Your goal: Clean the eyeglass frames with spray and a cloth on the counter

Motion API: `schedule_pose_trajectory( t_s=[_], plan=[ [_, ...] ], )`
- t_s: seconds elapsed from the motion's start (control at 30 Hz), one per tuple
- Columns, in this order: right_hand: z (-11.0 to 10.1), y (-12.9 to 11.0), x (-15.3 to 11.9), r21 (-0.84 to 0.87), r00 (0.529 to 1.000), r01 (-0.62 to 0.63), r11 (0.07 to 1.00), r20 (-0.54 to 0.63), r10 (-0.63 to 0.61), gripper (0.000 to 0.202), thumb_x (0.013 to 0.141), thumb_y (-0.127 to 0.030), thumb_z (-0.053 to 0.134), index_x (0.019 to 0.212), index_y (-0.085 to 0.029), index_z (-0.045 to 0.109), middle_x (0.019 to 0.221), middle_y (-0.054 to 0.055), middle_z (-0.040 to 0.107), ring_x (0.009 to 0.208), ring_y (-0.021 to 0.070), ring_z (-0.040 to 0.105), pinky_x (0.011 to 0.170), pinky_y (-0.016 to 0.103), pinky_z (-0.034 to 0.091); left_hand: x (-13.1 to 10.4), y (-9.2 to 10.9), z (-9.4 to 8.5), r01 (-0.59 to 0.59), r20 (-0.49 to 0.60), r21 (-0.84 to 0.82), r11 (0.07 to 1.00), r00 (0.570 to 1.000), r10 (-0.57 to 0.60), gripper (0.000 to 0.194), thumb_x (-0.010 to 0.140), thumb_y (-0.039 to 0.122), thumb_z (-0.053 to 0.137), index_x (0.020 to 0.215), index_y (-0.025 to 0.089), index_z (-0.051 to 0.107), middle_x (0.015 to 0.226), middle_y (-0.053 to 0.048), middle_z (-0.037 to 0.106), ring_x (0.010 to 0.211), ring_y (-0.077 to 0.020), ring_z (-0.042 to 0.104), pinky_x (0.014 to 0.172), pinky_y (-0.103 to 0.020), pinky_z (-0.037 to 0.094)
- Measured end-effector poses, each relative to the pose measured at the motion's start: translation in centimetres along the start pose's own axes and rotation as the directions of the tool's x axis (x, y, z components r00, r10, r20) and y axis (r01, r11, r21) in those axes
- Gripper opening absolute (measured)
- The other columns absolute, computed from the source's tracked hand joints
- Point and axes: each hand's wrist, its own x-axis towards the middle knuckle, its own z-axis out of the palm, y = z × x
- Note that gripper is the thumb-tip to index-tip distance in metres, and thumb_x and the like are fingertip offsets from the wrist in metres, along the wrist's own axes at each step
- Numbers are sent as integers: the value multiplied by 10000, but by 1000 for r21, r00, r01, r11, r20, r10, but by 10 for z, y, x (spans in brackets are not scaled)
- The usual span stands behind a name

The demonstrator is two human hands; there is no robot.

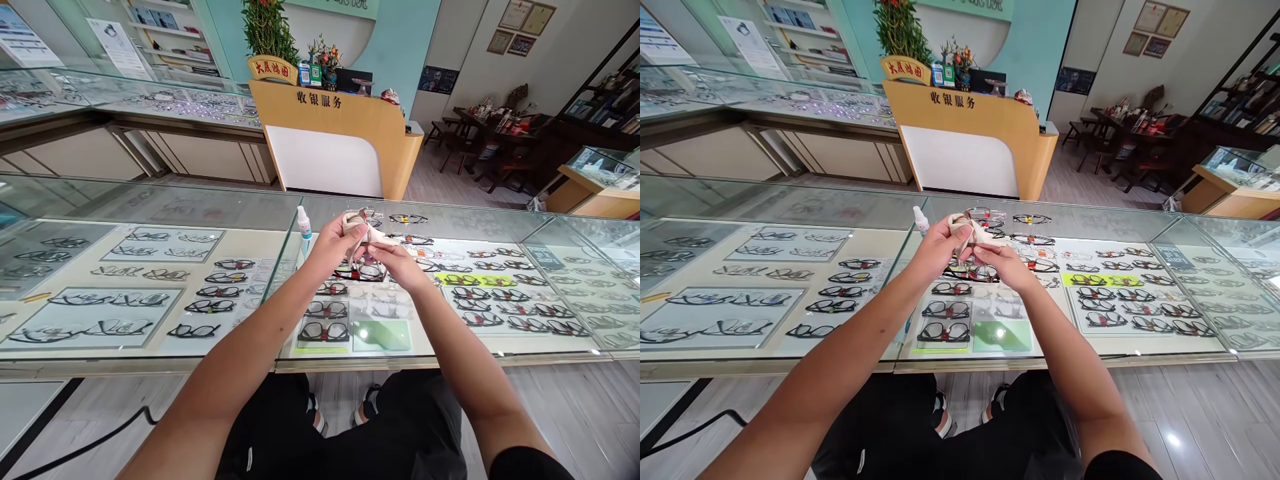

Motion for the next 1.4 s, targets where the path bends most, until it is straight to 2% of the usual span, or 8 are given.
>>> schedule_pose_trajectory(
  t_s=[0.2, 0.43, 0.7, 0.83, 0.97, 1.1, 1.2, 1.4],
  plan=[
    [-2, -11, -3, -19, 999, 48, 999, 10, -47, 402, 990, -605, 764, 991, -229, 904, 1002, 48, 794, 953, 231, 639, 964, 362, 497, 5, -4, -13, 42, -74, 7, 999, 996, -41, 669, 819, 801, 871, 970, 167, 719, 710, -10, 671, 587, -139, 603, 545, -276, 493],
    [1, -6, 0, -1, 997, 72, 997, 22, -72, 433, 1001, -633, 735, 971, -228, 886, 1011, 62, 780, 988, 251, 656, 980, 379, 503, 1, -2, -6, 12, 65, -12, 1000, 998, -12, 515, 850, 513, 973, 1130, 203, 672, 653, 49, 616, 587, -117, 563, 598, -250, 467],
    [9, -9, -3, -129, 1000, 16, 992, 18, -14, 488, 976, -700, 742, 974, -229, 868, 911, 35, 703, 882, 214, 564, 924, 370, 482, 1, -8, 0, 35, -114, -11, 999, 993, -36, 597, 908, 789, 793, 893, 217, 626, 519, 55, 567, 418, -116, 504, 462, -250, 427],
    [4, -14, -3, -49, 997, 74, 996, -12, -74, 444, 1006, -647, 717, 983, -229, 866, 970, 58, 747, 956, 244, 633, 1003, 393, 496, 8, -15, -6, 28, -198, -106, 994, 979, -49, 647, 801, 796, 887, 932, 185, 721, 733, -7, 731, 640, -144, 672, 622, -261, 555],
    [-6, -21, -4, 37, 973, 144, 989, -190, -134, 402, 943, -640, 771, 928, -246, 851, 1103, 84, 748, 1011, 266, 638, 921, 384, 521, 13, -18, -11, 13, -229, -195, 981, 972, -59, 633, 791, 750, 924, 1007, 182, 748, 871, -30, 794, 876, -200, 766, 795, -292, 607],
    [-13, -26, -4, -27, 919, 234, 972, -321, -230, 369, 956, -618, 750, 956, -262, 847, 1165, 89, 701, 1004, 262, 610, 913, 396, 526, 9, -18, -13, 96, -175, -96, 991, 978, -112, 643, 814, 774, 890, 984, 172, 741, 821, -22, 773, 789, -177, 735, 727, -276, 582],
    [-13, -27, -3, -65, 895, 246, 967, -367, -253, 391, 947, -644, 747, 968, -266, 844, 1234, 101, 686, 1185, 300, 626, 1044, 421, 536, 2, -17, -10, 198, -78, 50, 979, 978, -194, 663, 831, 819, 843, 915, 172, 721, 702, -8, 714, 612, -156, 652, 577, -269, 505],
    [-7, -21, -1, -12, 937, 228, 974, -268, -223, 388, 965, -652, 762, 965, -281, 875, 1382, 80, 726, 1454, 336, 596, 1244, 443, 471, -6, -10, 3, 187, 43, 153, 970, 980, -196, 633, 864, 804, 820, 925, 179, 737, 687, -5, 697, 655, -174, 656, 623, -284, 494]
  ],
)
